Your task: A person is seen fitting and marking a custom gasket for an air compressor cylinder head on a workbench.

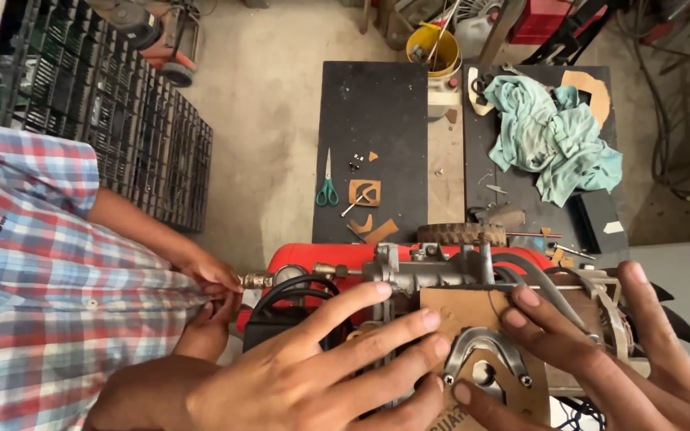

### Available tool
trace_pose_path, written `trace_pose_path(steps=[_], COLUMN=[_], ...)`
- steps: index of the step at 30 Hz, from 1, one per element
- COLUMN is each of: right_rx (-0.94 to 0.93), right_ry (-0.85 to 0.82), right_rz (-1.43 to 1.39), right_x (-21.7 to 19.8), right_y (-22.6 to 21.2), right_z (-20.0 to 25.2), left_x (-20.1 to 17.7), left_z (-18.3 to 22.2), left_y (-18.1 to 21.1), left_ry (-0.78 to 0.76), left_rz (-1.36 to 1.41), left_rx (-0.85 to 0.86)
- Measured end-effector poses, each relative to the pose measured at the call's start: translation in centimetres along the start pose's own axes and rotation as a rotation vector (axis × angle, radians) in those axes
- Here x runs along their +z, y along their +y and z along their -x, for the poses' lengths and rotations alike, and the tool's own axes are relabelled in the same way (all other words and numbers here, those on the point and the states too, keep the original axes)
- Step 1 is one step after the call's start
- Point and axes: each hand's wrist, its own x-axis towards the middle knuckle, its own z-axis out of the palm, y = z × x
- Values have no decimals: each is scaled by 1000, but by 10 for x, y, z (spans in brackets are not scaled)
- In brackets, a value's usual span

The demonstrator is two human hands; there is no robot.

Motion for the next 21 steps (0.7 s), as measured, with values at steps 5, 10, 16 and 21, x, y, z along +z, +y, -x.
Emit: trace_pose_path(steps=[5,10,16,21], right_rx=[11,107,73,18], right_ry=[2,57,39,42], right_rz=[-19,-5,12,23], right_x=[1,5,7,4], right_y=[-3,-6,-1,-4], right_z=[-2,4,6,1], left_x=[3,-2,-3,1], left_z=[-1,-1,-3,-5], left_y=[-5,-12,-10,-9], left_ry=[-12,-7,-19,16], left_rz=[-93,-34,112,-66], left_rx=[50,79,32,90])
